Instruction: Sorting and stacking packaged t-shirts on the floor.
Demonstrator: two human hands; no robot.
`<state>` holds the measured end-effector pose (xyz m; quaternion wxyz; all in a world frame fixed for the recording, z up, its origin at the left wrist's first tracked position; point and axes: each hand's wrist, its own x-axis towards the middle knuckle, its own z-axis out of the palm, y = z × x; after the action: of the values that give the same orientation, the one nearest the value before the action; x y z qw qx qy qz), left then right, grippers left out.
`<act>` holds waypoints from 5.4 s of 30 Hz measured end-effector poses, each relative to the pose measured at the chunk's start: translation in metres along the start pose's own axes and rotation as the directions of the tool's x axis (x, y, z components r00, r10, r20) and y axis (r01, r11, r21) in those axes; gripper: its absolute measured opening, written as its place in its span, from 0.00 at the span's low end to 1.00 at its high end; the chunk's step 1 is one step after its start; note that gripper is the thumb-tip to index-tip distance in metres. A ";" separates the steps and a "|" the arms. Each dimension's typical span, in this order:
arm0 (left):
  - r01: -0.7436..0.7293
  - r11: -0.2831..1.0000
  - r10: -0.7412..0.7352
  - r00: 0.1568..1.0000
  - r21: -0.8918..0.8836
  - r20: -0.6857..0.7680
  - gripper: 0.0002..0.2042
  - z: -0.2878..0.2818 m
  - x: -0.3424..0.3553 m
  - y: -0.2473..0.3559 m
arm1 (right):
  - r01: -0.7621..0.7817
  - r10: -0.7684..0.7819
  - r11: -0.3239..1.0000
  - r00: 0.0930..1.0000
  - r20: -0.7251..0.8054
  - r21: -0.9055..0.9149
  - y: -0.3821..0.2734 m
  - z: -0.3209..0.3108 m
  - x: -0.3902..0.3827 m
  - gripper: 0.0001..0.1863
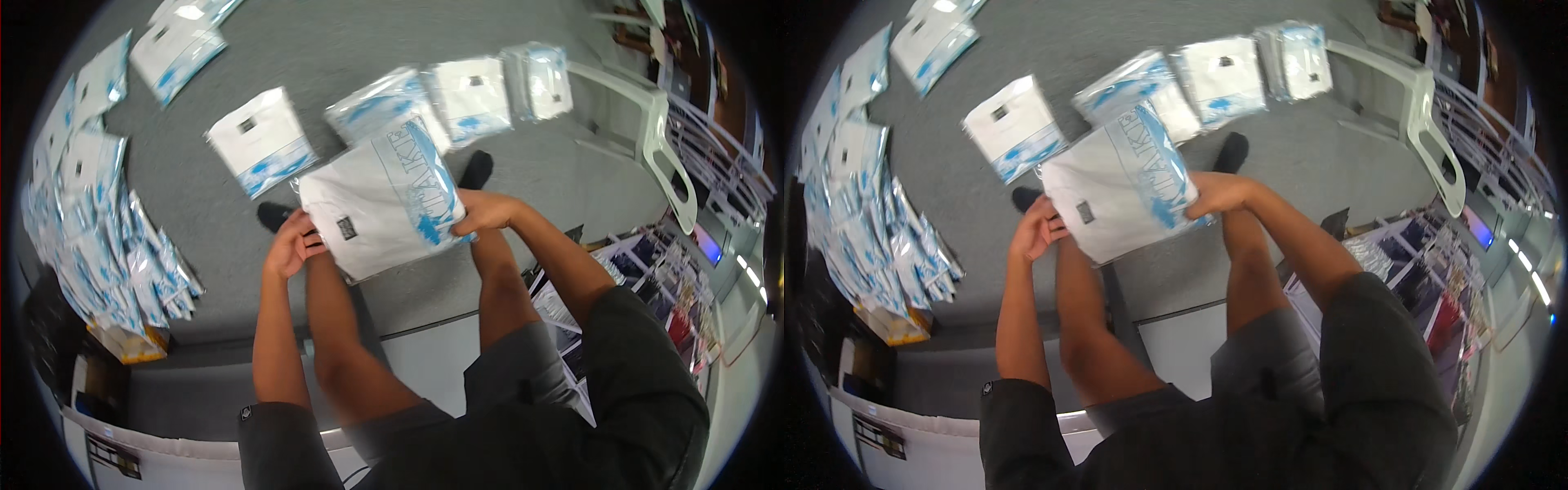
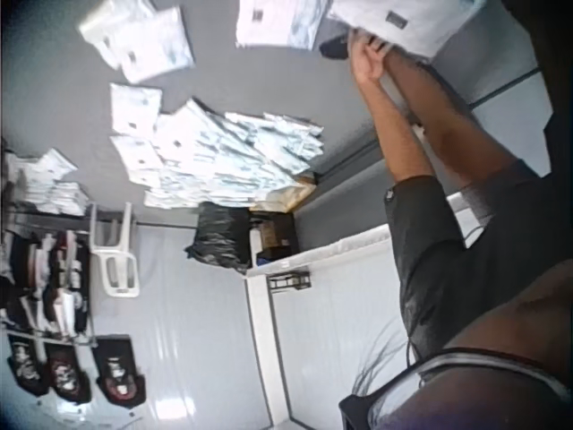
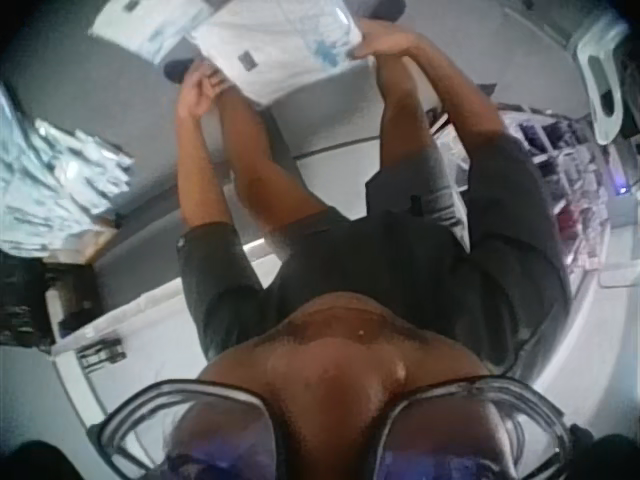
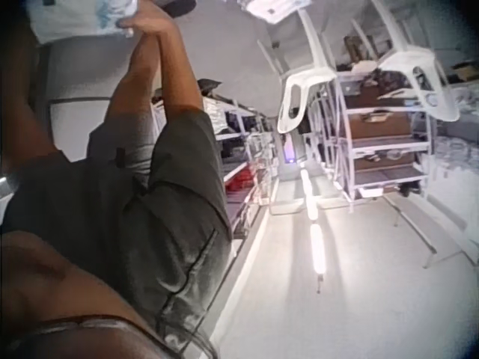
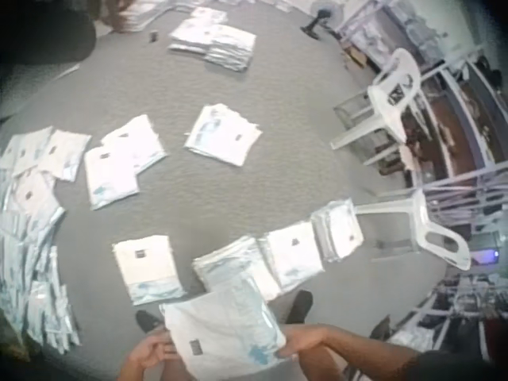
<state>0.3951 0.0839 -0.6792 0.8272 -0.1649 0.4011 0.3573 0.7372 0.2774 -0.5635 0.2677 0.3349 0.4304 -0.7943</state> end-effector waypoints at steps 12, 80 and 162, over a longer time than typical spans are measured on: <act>-0.134 0.921 0.209 0.962 0.366 -0.174 0.26 0.339 0.274 -0.144 | -0.067 0.245 0.962 0.638 -0.730 0.264 0.177 -0.246 -0.248 0.32; 0.026 0.796 0.576 0.269 0.604 -0.771 0.14 -0.411 -0.181 -0.033 | 0.064 -0.273 0.958 0.497 -0.824 -0.279 -0.248 -0.129 0.512 0.34; -0.069 -0.539 0.589 0.682 0.839 0.434 0.16 0.381 0.272 -0.064 | 0.389 0.247 0.516 0.786 -0.567 0.764 0.231 -0.089 -0.050 0.14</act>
<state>0.7642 0.3779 -0.6553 0.3098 0.6736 0.6610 0.1157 0.9604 0.2485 -0.6781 -0.1224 0.6406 0.0597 -0.7557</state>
